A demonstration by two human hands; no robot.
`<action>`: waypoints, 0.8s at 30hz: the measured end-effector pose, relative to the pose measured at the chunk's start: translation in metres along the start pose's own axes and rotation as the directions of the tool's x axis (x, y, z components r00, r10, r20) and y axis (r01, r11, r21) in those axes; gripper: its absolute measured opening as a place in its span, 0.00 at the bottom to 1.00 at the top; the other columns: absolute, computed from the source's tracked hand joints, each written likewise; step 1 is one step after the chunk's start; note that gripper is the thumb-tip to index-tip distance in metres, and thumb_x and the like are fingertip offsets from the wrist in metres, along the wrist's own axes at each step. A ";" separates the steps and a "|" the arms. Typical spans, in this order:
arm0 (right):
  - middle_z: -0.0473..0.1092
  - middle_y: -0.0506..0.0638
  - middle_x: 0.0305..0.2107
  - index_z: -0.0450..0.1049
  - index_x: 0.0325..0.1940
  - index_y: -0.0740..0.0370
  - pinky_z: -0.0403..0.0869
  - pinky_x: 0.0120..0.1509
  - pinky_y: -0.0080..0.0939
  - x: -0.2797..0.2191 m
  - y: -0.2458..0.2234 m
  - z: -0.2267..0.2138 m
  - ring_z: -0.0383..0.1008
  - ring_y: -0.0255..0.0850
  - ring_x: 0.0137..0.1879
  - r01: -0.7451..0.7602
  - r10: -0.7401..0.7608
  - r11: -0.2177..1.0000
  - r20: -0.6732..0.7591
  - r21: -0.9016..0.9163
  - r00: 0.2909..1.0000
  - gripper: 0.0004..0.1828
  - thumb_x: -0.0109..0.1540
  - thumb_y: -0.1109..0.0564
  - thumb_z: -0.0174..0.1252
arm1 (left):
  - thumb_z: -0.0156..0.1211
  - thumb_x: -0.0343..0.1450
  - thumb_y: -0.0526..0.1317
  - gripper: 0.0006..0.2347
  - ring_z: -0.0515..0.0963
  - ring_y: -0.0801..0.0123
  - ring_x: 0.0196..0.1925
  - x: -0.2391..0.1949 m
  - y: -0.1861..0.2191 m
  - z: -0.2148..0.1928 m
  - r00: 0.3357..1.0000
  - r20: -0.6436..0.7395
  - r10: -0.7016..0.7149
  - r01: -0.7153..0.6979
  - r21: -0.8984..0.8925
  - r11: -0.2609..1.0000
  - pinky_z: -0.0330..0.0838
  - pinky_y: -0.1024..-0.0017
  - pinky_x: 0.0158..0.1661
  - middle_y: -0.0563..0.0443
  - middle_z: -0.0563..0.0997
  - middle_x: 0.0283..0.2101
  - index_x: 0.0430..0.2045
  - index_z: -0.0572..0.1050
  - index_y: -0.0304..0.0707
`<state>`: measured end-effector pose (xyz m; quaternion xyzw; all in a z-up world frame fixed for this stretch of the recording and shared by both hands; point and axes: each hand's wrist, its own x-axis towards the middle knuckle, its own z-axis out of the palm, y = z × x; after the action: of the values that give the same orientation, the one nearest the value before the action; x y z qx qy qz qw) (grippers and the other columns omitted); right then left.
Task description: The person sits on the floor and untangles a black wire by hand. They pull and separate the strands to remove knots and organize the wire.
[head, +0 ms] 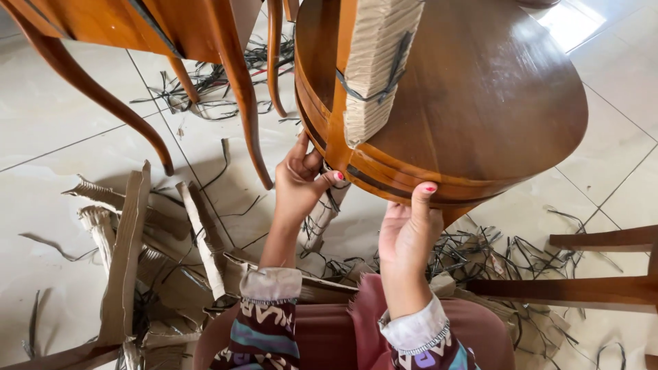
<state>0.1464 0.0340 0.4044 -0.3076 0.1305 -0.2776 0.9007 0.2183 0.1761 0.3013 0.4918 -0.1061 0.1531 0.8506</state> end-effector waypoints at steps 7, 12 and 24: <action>0.76 0.51 0.50 0.72 0.57 0.59 0.77 0.69 0.47 -0.006 0.014 -0.007 0.78 0.42 0.56 -0.005 0.005 1.000 0.060 -0.006 0.998 0.25 0.60 0.50 0.70 | 0.73 0.60 0.20 0.44 0.73 0.53 0.62 0.003 -0.006 -0.021 0.998 0.064 -0.012 0.011 0.018 1.000 0.73 0.62 0.59 0.28 0.76 0.58 0.70 0.49 0.23; 0.77 0.48 0.46 0.80 0.45 0.53 0.74 0.69 0.46 0.010 -0.009 -0.046 0.77 0.41 0.54 -0.143 0.138 0.989 0.138 0.029 0.981 0.17 0.59 0.44 0.69 | 0.71 0.64 0.27 0.39 0.65 0.32 0.66 -0.027 0.111 0.055 0.995 0.052 -0.080 0.051 0.418 0.907 0.63 0.49 0.65 0.19 0.70 0.61 0.67 0.50 0.14; 0.74 0.65 0.54 0.70 0.55 0.70 0.63 0.77 0.65 0.133 -0.115 -0.079 0.72 0.59 0.63 -0.573 0.527 0.793 0.236 0.209 0.816 0.36 0.52 0.46 0.73 | 0.71 0.65 0.50 0.53 0.69 0.17 0.58 -0.095 0.081 0.153 0.982 0.028 -0.187 0.057 0.899 0.433 0.71 0.40 0.52 0.04 0.60 0.62 0.67 0.35 0.07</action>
<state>0.1738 -0.1571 0.4067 -0.1523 0.1003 0.0085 0.9832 0.0957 0.0662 0.4106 0.8808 -0.0256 0.0933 0.4634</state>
